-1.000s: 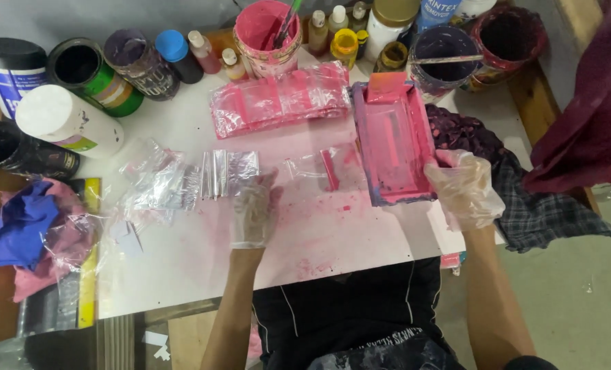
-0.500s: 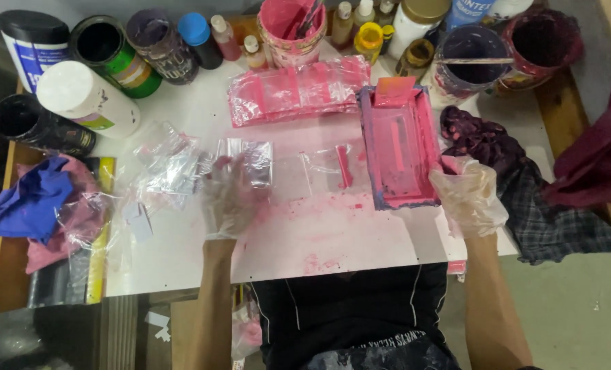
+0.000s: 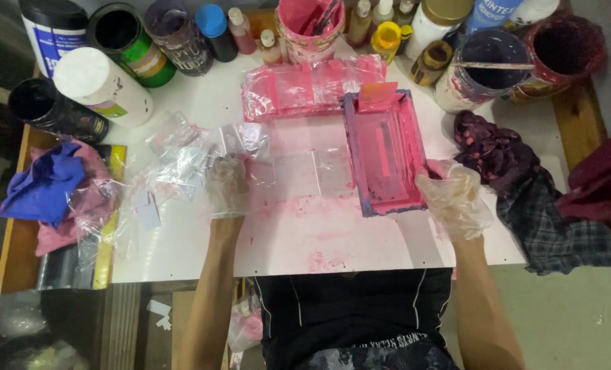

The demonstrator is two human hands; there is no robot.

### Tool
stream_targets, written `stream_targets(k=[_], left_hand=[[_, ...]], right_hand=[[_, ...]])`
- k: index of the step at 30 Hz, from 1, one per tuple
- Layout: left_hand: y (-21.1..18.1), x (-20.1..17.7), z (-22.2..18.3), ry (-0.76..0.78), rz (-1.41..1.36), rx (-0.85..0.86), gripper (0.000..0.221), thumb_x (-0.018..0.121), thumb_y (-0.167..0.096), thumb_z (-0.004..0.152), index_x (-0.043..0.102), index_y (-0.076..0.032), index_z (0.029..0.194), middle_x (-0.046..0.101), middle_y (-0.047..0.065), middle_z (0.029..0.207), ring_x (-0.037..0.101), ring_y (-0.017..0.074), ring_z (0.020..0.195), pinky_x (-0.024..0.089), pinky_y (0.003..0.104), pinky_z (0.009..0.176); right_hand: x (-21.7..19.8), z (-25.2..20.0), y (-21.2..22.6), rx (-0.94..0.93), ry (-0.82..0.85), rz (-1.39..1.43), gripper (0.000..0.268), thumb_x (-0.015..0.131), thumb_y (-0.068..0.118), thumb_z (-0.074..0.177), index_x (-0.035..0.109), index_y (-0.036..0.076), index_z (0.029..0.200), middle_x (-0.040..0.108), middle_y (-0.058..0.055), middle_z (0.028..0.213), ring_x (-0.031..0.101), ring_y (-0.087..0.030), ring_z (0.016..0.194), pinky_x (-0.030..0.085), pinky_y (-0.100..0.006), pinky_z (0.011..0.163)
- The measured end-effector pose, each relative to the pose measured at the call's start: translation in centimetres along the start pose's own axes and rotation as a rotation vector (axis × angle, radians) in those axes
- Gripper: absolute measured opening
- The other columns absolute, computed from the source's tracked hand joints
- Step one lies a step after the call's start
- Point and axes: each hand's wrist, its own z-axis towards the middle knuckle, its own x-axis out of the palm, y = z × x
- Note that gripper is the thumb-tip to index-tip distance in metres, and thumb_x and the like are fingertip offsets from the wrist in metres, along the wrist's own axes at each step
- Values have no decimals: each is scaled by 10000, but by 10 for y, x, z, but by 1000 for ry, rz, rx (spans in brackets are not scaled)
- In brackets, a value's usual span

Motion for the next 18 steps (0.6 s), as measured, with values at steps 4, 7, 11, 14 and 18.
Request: stream_targets(k=[4, 7, 11, 14, 18], left_hand=[[20, 3, 5, 58, 220, -93, 226, 574, -310, 890, 556, -233, 678, 483, -25, 653, 518, 202, 596, 426, 358, 531], [15, 9, 27, 39, 249, -357, 182, 719, -437, 754, 589, -313, 720, 494, -57, 697, 549, 198, 627, 449, 351, 541], [-2, -14, 40, -61, -128, -373, 119, 709, -405, 859, 645, -377, 956, 575, -112, 1094, 573, 156, 1035, 440, 280, 818], [1, -17, 48, 147, -138, -348, 126, 712, -450, 867, 623, -361, 879, 566, -106, 1083, 592, 199, 1023, 466, 324, 766], [7, 13, 58, 450, -154, -302, 246, 716, -516, 878, 591, -338, 764, 552, -98, 1065, 619, 264, 1006, 505, 390, 689]], right_hand=[[-23, -2, 59, 41, 58, 40, 317, 851, 308, 836, 803, 107, 1076, 745, -117, 881, 726, -327, 821, 628, -407, 656], [-30, -1, 75, -12, 12, 22, 309, 874, 314, 826, 814, 126, 1064, 738, -94, 853, 726, -300, 785, 623, -369, 635], [-33, 1, 78, -96, -51, -11, 297, 894, 305, 804, 826, 138, 1039, 741, -77, 834, 726, -285, 758, 626, -348, 626], [2, -8, 45, -260, -263, -75, 292, 953, 283, 758, 838, 157, 995, 728, -28, 836, 733, -230, 745, 630, -310, 591], [0, 0, 59, -375, -311, -57, 293, 961, 303, 766, 836, 162, 991, 725, -25, 859, 732, -239, 751, 645, -311, 624]])
